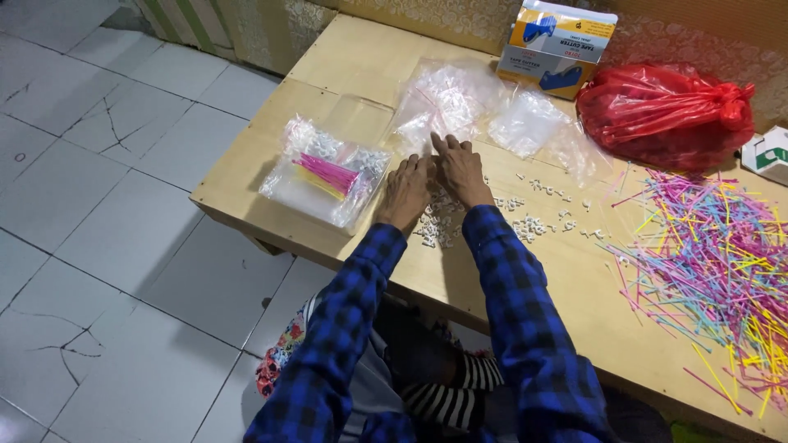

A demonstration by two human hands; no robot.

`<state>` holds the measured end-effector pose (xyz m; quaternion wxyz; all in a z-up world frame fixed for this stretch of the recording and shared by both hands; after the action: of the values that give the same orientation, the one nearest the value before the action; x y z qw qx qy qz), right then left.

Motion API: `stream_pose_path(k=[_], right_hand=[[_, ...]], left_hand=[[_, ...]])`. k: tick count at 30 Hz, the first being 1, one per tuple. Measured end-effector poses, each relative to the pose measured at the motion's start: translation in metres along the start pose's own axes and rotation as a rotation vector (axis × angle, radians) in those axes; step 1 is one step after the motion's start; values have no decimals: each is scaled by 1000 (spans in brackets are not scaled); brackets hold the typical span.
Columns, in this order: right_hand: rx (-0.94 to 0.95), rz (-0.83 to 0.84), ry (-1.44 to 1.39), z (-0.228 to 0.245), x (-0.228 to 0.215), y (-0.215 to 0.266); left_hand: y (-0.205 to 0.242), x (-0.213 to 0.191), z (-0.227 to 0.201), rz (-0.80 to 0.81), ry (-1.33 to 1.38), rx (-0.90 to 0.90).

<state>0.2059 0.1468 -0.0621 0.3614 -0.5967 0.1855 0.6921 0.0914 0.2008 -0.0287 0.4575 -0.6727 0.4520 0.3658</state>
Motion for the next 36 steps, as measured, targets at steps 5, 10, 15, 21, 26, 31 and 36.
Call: stream_pose_path(k=[5, 10, 15, 21, 26, 31, 36], right_hand=[[-28, -103, 36, -28, 33, -17], [7, -224, 38, -19, 12, -16], [-120, -265, -87, 30, -35, -4], [-141, -84, -93, 39, -23, -11], [-145, -113, -26, 21, 6, -30], [-158, -118, -38, 13, 14, -38], [-142, -450, -80, 14, -30, -23]], left_hand=[[-12, 72, 28, 12, -221, 50], [-13, 102, 41, -189, -311, 24], [-21, 135, 53, -240, -584, 72], [-39, 220, 96, -555, -667, -48], [-28, 188, 85, -515, -549, -15], [-34, 195, 88, -533, -409, -23], [-35, 208, 90, -323, -689, -10]])
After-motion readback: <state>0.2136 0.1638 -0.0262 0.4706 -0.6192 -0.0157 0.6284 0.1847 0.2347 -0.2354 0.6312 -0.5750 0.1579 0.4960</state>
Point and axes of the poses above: each hand's wrist, its own y-axis away from the middle knuckle, its own x-axis out of the palm, z = x × y, the point moved 10 cm from there along -y, towards the middle knuckle, and after that the axes turned 4 degrees about -y, right-handed, at the moved point
